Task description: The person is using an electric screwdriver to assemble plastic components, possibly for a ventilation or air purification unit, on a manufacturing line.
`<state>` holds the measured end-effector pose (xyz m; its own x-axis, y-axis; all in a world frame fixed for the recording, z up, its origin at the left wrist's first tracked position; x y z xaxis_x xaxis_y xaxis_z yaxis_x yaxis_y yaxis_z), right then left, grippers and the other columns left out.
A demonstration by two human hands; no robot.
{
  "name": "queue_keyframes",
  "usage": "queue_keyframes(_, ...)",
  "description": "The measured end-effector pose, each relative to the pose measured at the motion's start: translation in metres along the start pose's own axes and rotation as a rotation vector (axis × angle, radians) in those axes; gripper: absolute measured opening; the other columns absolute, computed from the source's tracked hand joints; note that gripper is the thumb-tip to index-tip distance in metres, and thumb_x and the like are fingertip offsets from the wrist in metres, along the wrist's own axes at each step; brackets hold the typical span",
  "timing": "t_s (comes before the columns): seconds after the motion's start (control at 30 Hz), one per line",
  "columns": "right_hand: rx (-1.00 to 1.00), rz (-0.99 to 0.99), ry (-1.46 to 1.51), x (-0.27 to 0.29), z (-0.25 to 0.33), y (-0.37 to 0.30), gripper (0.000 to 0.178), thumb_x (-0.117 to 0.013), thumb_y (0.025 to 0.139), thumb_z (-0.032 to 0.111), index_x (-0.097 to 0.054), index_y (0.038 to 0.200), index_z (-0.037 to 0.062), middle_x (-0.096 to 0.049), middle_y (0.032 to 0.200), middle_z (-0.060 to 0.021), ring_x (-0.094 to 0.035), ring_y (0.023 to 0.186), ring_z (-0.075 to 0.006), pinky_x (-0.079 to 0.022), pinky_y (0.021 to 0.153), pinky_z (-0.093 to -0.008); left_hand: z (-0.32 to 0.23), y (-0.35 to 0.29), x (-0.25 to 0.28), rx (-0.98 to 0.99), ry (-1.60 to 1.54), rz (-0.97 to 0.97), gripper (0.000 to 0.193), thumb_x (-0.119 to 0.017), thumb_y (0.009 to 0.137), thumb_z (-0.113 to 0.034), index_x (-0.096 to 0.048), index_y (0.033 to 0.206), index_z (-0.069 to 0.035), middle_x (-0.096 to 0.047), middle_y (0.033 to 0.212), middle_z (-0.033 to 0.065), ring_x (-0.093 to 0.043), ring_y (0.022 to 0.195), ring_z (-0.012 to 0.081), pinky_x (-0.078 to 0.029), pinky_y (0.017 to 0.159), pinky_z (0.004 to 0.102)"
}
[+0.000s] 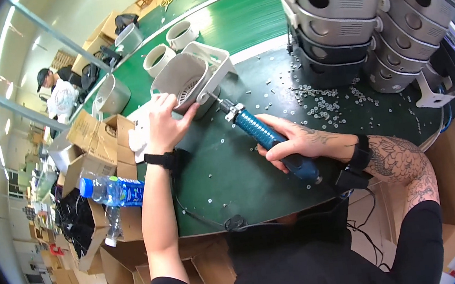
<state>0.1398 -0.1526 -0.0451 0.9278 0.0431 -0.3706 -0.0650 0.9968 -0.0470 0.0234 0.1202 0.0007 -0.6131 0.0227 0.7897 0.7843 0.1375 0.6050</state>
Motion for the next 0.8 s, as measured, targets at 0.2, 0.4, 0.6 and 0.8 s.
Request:
queue_keyframes(0.2, -0.039, 0.026, -0.013, -0.001, -0.003, 0.002, 0.074, -0.072, 0.089, 0.010, -0.028, 0.150, 0.0064, -0.058, 0.097, -0.0085, -0.064, 0.070, -0.0160, -0.056, 0.061, -0.0338, -0.001, -0.003, -0.001, 0.005, 0.011, 0.018, 0.048, -0.086, 0.077, -0.031, -0.049, 0.069, -0.002, -0.054, 0.073, 0.0137, -0.055, 0.079, 0.0365, -0.046, 0.077, 0.0442)
queue_keyframes(0.4, -0.049, 0.032, 0.001, 0.001, -0.002, 0.000, 0.075, -0.072, 0.090, 0.011, -0.028, 0.151, 0.0074, -0.059, 0.097, -0.0082, -0.064, 0.069, -0.0159, -0.056, 0.060, -0.0336, -0.007, -0.002, -0.003, -0.015, -0.013, -0.012, 0.046, -0.087, 0.076, -0.028, -0.050, 0.068, -0.001, -0.054, 0.070, 0.0130, -0.053, 0.075, 0.0347, -0.045, 0.073, 0.0426)
queue_keyframes(0.6, -0.067, 0.053, 0.020, 0.003, -0.003, 0.000, 0.086, -0.071, 0.089, 0.011, -0.021, 0.158, 0.0077, -0.055, 0.099, -0.0075, -0.063, 0.070, -0.0140, -0.056, 0.063, -0.0307, -0.012, -0.002, -0.005, 0.007, -0.017, -0.013, 0.046, -0.087, 0.076, -0.027, -0.050, 0.067, -0.002, -0.052, 0.071, 0.0127, -0.054, 0.075, 0.0344, -0.045, 0.076, 0.0419)
queue_keyframes(0.8, -0.081, 0.051, 0.046, 0.003, -0.005, 0.001, 0.085, -0.069, 0.089, 0.009, -0.020, 0.159, 0.0078, -0.055, 0.098, -0.0078, -0.064, 0.069, -0.0150, -0.055, 0.061, -0.0310, -0.013, -0.001, -0.003, -0.020, -0.028, -0.018, 0.044, -0.088, 0.075, -0.026, -0.051, 0.067, -0.002, -0.053, 0.071, 0.0126, -0.054, 0.075, 0.0344, -0.045, 0.074, 0.0421)
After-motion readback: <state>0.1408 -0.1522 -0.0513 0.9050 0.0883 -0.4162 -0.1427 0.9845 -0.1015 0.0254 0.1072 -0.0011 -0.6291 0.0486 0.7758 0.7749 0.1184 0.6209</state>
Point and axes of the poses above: each hand's wrist, its own y-axis towards the middle knuckle, its own x-axis out of the back of the hand, z = x × y, the point moved 3 cm from there along y, towards the middle knuckle
